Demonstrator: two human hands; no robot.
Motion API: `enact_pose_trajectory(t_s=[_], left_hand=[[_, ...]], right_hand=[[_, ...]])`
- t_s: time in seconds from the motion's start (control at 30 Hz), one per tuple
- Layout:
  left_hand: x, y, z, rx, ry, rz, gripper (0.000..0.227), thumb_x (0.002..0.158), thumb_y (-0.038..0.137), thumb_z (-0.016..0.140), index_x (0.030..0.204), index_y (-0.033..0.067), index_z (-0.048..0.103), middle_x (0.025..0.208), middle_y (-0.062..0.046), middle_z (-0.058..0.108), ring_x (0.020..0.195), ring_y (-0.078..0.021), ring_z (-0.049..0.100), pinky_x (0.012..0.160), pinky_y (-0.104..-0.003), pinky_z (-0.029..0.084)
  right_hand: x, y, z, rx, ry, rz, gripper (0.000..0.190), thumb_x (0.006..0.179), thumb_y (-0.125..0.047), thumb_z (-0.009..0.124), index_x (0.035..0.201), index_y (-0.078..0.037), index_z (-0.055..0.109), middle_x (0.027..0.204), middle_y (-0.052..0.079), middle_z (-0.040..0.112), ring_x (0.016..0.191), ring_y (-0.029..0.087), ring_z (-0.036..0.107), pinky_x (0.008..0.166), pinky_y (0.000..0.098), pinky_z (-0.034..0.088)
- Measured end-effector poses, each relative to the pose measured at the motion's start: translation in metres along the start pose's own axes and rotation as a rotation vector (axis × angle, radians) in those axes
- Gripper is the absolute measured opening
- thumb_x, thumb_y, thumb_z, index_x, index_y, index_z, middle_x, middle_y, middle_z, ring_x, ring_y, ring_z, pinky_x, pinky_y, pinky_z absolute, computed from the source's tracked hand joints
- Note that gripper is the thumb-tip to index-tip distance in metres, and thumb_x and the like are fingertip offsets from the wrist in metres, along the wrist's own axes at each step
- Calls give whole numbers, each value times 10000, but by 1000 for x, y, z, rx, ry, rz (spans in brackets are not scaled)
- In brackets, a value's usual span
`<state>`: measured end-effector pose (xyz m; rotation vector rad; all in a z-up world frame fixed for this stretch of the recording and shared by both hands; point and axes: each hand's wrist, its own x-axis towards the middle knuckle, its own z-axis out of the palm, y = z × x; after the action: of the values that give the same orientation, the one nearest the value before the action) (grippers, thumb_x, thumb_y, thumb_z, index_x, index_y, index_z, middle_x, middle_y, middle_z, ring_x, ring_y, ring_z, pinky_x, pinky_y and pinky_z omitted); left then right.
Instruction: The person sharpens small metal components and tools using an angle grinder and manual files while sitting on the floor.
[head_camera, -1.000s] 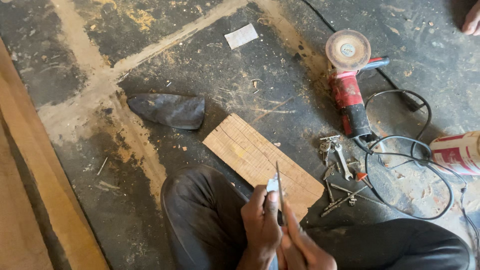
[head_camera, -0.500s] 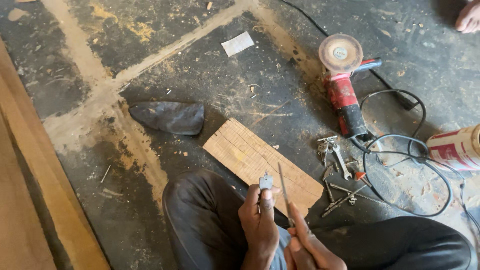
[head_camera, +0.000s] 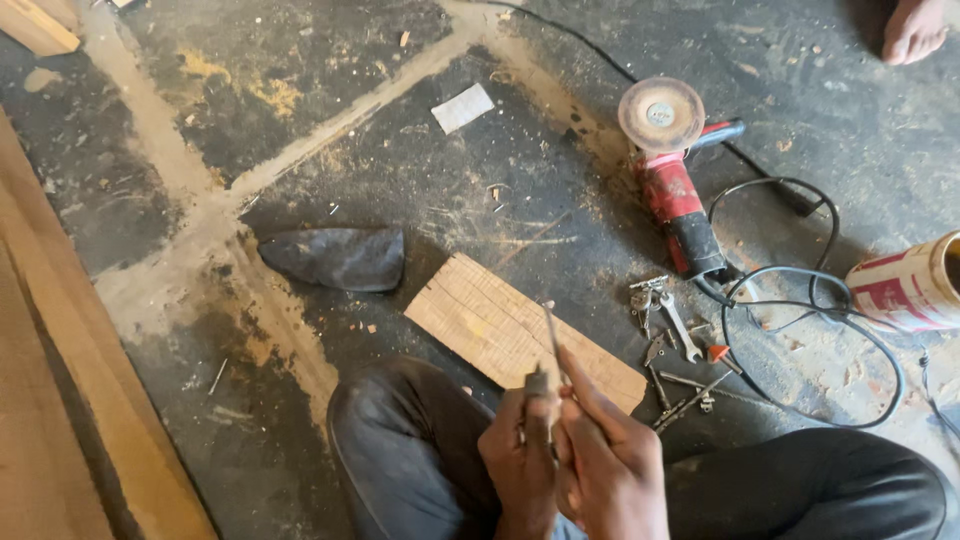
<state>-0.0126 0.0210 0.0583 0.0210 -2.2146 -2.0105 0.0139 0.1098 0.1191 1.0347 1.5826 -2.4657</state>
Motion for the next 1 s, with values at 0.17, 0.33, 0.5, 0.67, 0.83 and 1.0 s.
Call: enact_pose_trajectory(t_s=[0.17, 0.33, 0.5, 0.67, 0.83, 1.0], left_hand=[[0, -13, 4, -6, 48, -152, 222, 1007, 145, 571, 918, 2, 716, 685, -82, 659, 627, -112, 560, 552, -295, 457], [5, 12, 4, 189, 51, -103, 311, 1011, 290, 541, 945, 26, 691, 737, -119, 618, 630, -154, 545, 595, -306, 460], [-27, 83, 13, 747, 225, 268, 438, 1014, 448, 496, 988, 49, 675, 814, -162, 580, 651, -193, 536, 653, -319, 469], [-2, 5, 22, 30, -129, -317, 293, 1011, 283, 562, 903, 33, 671, 681, -59, 581, 594, -156, 510, 568, -291, 419], [-21, -25, 28, -140, -21, -362, 244, 1016, 191, 546, 906, 14, 675, 720, -2, 594, 666, -69, 511, 593, -261, 434], [-22, -22, 25, -191, -63, -297, 237, 1040, 163, 518, 934, 8, 663, 715, -6, 581, 641, -59, 480, 567, -250, 399]], right_hand=[[-25, 32, -31, -52, -150, -160, 475, 1040, 3, 552, 1514, 20, 588, 632, 43, 534, 444, 85, 452, 433, 222, 366], [-29, 5, 5, -304, -52, -195, 429, 989, 0, 560, 1413, -1, 625, 795, 34, 675, 679, 90, 577, 686, 227, 449], [-16, 1, -4, -64, -114, -124, 453, 994, -22, 556, 1443, -17, 616, 761, 57, 648, 644, 106, 563, 644, 233, 453], [-6, 37, -85, 121, -97, 100, 478, 999, -45, 553, 1473, -32, 607, 727, 79, 620, 609, 122, 549, 601, 239, 456], [-26, 73, -108, -206, 8, -165, 482, 1019, -14, 599, 1501, -2, 618, 692, 89, 581, 571, 121, 514, 537, 245, 439], [-18, 53, -66, -279, 63, 100, 502, 928, -90, 617, 1425, -95, 690, 778, 62, 711, 556, 88, 532, 543, 248, 451]])
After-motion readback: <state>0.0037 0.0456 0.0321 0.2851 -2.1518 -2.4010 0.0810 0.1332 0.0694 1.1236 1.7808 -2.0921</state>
